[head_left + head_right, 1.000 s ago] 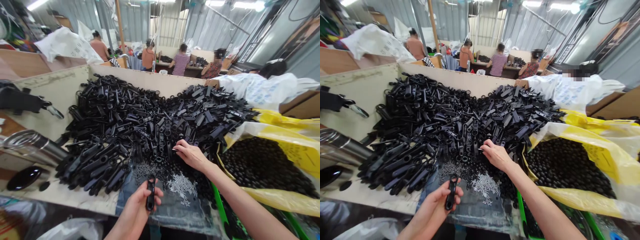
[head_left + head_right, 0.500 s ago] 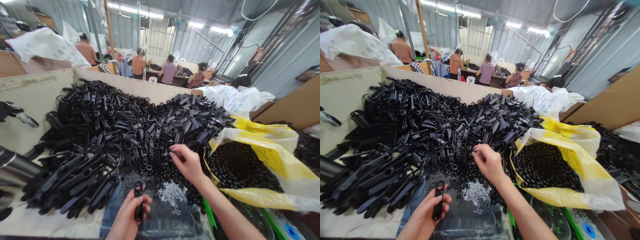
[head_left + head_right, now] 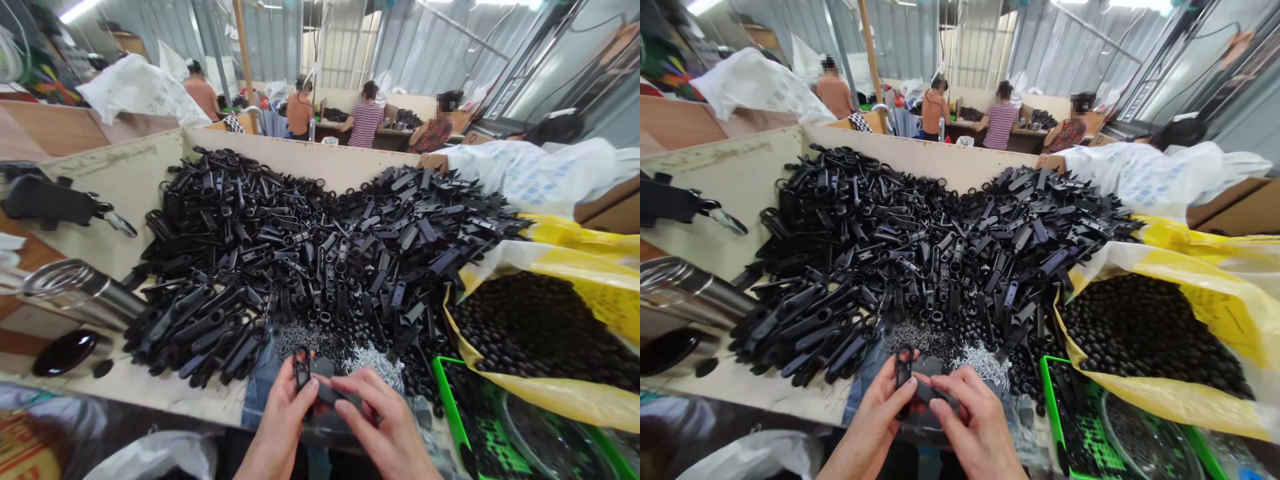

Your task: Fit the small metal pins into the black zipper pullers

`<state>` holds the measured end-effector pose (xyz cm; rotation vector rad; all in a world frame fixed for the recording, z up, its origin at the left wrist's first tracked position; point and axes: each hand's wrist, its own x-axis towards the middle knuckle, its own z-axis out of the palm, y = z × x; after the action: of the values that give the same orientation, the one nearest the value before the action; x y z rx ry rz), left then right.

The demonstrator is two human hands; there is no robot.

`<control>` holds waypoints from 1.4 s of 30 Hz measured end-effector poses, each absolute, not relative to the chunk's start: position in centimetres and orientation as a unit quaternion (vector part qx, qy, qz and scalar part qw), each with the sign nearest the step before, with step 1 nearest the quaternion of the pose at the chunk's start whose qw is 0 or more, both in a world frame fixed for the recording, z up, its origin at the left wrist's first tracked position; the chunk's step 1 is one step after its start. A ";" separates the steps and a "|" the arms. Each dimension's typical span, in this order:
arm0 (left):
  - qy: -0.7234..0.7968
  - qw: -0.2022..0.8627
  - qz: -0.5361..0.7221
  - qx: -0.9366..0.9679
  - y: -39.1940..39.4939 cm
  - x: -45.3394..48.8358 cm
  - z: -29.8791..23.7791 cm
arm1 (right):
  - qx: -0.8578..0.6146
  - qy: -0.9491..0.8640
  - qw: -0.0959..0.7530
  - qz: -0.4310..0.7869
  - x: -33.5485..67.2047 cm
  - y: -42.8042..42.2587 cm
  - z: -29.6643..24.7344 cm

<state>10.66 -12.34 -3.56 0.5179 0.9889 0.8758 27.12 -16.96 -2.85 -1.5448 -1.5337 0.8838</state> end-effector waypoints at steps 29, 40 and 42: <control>0.436 0.737 0.464 0.227 -14.7 11.6 -6.8 | -0.638 -0.374 0.535 0.409 21.2 -17.7 -5.6; 0.480 0.710 0.366 0.362 -14.2 10.8 -5.7 | -0.654 -0.381 0.470 0.454 23.8 -16.0 -4.3; 0.473 0.706 0.327 0.414 -14.2 10.5 -5.5 | -0.632 -0.374 0.467 0.492 24.2 -15.4 -3.9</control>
<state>10.47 -14.22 -5.50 0.9195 1.0519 0.7267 24.17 -15.41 -3.93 -1.5505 -0.9172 1.2079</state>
